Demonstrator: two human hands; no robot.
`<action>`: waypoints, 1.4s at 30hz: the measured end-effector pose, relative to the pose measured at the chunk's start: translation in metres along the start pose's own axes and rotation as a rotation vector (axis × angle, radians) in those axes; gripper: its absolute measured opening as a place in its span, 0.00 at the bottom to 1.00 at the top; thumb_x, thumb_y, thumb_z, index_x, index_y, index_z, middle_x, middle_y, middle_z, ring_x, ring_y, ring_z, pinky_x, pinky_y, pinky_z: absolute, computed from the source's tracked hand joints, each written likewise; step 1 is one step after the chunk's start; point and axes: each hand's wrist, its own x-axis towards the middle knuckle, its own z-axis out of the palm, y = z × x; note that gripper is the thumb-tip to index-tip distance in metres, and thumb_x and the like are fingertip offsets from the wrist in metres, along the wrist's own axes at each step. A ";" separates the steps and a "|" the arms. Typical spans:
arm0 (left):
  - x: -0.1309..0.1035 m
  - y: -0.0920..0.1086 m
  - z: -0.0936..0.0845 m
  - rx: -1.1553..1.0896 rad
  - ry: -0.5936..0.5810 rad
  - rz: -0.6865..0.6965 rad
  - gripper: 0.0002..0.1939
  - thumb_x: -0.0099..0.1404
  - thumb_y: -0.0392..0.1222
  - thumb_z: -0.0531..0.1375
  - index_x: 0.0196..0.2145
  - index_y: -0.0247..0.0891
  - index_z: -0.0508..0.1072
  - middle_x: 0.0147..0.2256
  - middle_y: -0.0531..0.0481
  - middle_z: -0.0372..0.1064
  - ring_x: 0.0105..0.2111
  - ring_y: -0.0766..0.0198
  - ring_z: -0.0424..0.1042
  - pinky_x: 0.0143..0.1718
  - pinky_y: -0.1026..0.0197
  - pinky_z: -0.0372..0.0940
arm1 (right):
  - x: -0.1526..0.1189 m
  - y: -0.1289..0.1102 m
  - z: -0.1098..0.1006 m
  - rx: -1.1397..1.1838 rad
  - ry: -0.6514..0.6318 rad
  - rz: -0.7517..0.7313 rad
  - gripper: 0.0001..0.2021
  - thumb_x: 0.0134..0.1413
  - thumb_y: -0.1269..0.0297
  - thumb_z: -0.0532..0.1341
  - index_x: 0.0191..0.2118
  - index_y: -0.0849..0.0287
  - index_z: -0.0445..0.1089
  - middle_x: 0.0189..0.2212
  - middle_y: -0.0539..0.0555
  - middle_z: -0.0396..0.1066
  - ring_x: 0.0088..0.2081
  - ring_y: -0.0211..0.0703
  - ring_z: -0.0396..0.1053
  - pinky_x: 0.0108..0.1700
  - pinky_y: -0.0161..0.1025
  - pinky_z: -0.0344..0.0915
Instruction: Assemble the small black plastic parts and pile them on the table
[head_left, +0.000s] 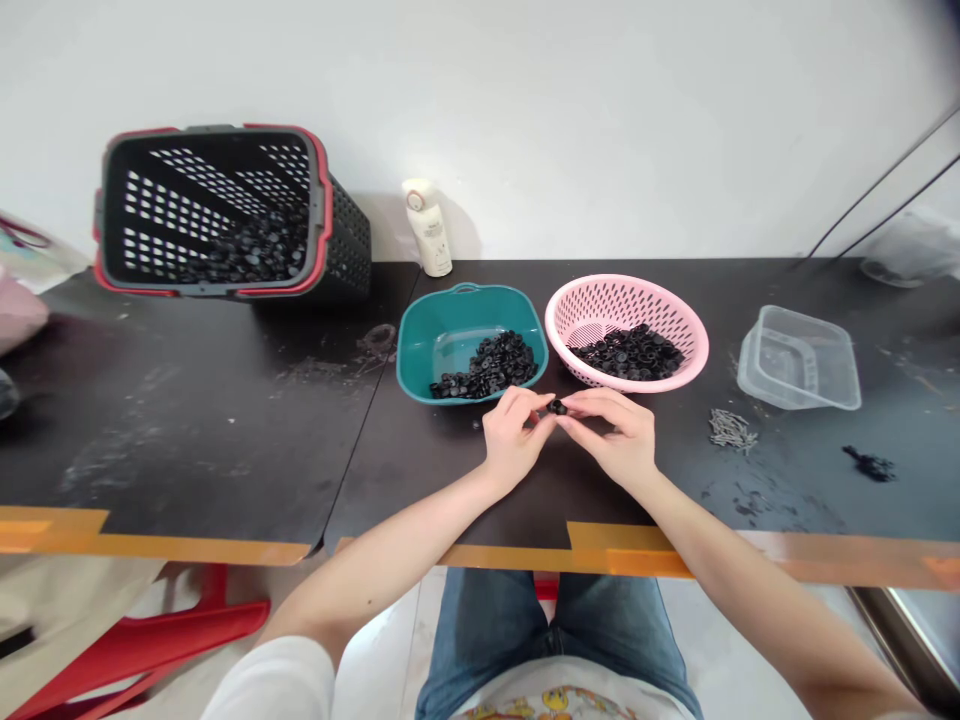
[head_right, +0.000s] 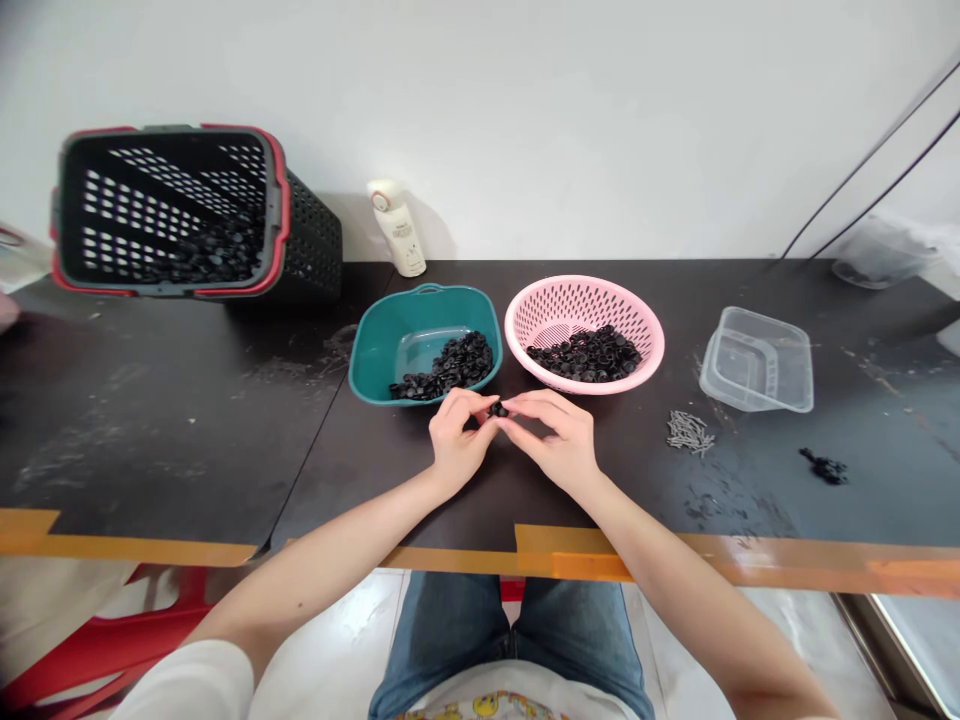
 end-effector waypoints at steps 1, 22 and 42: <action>0.000 0.000 0.000 -0.001 0.003 -0.004 0.08 0.61 0.41 0.63 0.38 0.37 0.74 0.30 0.51 0.69 0.27 0.69 0.67 0.31 0.65 0.65 | 0.000 0.000 0.000 -0.002 0.022 0.009 0.09 0.48 0.66 0.67 0.38 0.51 0.77 0.35 0.54 0.77 0.35 0.47 0.74 0.39 0.45 0.74; -0.001 -0.001 0.001 -0.016 0.020 0.033 0.09 0.61 0.42 0.64 0.39 0.38 0.74 0.29 0.52 0.69 0.28 0.69 0.68 0.31 0.64 0.66 | 0.002 -0.002 -0.001 0.030 0.007 0.056 0.06 0.49 0.66 0.67 0.36 0.52 0.77 0.33 0.54 0.76 0.35 0.47 0.74 0.38 0.45 0.73; 0.000 -0.002 -0.001 0.049 0.024 0.076 0.07 0.62 0.37 0.62 0.39 0.38 0.74 0.31 0.51 0.70 0.29 0.69 0.70 0.30 0.66 0.67 | -0.001 0.008 0.009 0.630 -0.102 0.595 0.08 0.39 0.63 0.73 0.27 0.55 0.74 0.36 0.52 0.77 0.40 0.44 0.74 0.48 0.46 0.72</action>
